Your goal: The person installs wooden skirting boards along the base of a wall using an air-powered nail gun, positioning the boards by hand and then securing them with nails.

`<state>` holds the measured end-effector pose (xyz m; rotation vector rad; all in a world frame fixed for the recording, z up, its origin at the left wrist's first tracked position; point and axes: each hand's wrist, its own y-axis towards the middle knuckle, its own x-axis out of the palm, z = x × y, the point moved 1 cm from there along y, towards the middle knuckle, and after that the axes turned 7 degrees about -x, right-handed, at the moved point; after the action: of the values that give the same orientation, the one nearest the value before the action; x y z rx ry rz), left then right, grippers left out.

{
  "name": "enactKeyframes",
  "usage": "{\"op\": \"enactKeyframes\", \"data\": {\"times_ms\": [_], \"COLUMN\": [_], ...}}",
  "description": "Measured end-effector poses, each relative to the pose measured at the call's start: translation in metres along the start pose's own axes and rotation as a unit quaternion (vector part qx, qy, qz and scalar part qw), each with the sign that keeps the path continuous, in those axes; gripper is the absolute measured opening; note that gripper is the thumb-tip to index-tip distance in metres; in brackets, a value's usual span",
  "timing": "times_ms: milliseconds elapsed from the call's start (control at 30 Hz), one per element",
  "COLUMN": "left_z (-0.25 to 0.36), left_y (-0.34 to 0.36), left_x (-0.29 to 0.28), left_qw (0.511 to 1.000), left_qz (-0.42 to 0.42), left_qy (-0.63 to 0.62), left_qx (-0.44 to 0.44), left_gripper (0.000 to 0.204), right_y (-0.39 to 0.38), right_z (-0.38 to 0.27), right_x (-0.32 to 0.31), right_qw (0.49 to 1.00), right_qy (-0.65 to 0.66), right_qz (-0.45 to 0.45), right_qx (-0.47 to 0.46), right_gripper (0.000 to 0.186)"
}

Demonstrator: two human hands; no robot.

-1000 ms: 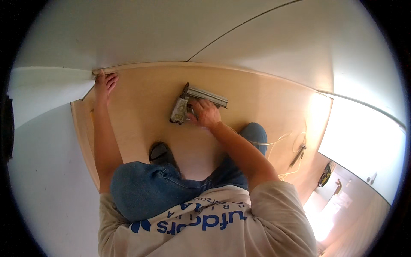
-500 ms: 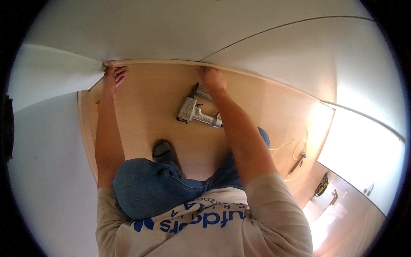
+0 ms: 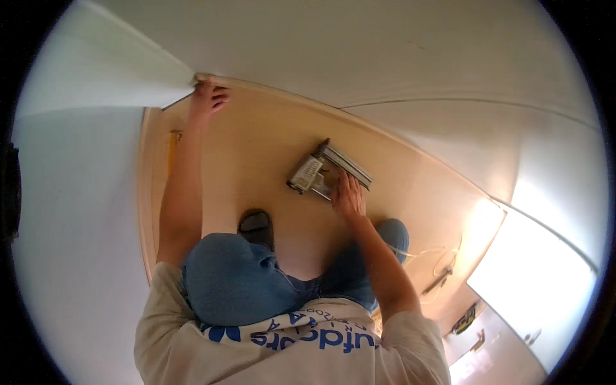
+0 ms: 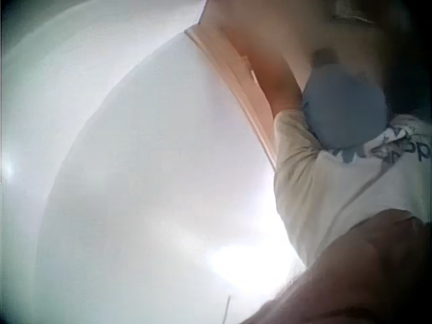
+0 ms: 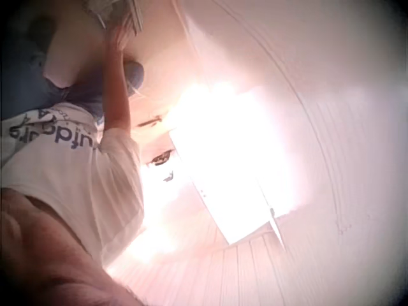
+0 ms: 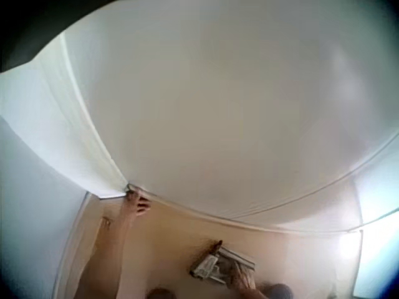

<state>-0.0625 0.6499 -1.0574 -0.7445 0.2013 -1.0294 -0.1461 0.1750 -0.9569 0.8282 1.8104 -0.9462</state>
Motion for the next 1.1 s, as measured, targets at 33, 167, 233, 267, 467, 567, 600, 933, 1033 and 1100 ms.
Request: {"op": "enactKeyframes", "data": {"times_ms": [33, 167, 233, 267, 467, 567, 600, 933, 1033, 1100], "left_z": [0.000, -0.002, -0.001, 0.002, 0.020, 0.024, 0.028, 0.038, 0.042, 0.041], "left_y": [-0.004, -0.021, -0.027, -0.028, -0.031, -0.023, -0.019, 0.004, 0.009, 0.007], "left_x": [0.001, 0.018, 0.018, 0.016, 0.014, 0.000, -0.004, -0.019, -0.028, -0.034], "left_qw": [0.999, 0.990, 0.985, 0.985, 0.996, 0.996, 0.996, 0.987, 0.989, 0.989], "left_qz": [-0.012, 0.058, 0.112, 0.116, 0.048, 0.068, 0.080, -0.038, -0.058, -0.055], "left_qy": [-0.018, -0.008, 0.008, 0.002, -0.032, -0.014, -0.009, 0.155, 0.133, 0.140], "left_qx": [0.032, 0.128, 0.134, 0.125, 0.073, 0.048, 0.040, 0.015, 0.013, 0.010], "left_gripper": [0.049, 0.048, 0.047, 0.046, 0.043, 0.048, 0.051, 0.071, 0.072, 0.071], "right_y": [-0.003, 0.008, 0.017, 0.017, 0.018, 0.021, 0.024, 0.073, 0.086, 0.089], "right_z": [-0.006, -0.010, -0.022, -0.022, -0.040, -0.055, -0.060, -0.127, -0.170, -0.201], "right_x": [0.006, 0.020, 0.014, 0.020, 0.016, 0.020, 0.023, -0.007, -0.011, -0.036], "right_qw": [1.000, 0.991, 0.982, 0.986, 0.989, 0.985, 0.986, 0.972, 0.988, 0.985], "right_qy": [-0.007, 0.106, 0.095, 0.084, 0.024, -0.029, -0.028, -0.046, 0.032, 0.151], "right_qz": [-0.014, -0.080, -0.164, -0.143, -0.145, -0.167, -0.162, -0.228, -0.150, -0.084], "right_qx": [-0.005, -0.030, 0.016, -0.012, -0.025, -0.002, 0.016, 0.038, 0.022, 0.010], "right_gripper": [0.059, 0.073, 0.076, 0.077, 0.084, 0.090, 0.092, 0.094, 0.091, 0.077]}}
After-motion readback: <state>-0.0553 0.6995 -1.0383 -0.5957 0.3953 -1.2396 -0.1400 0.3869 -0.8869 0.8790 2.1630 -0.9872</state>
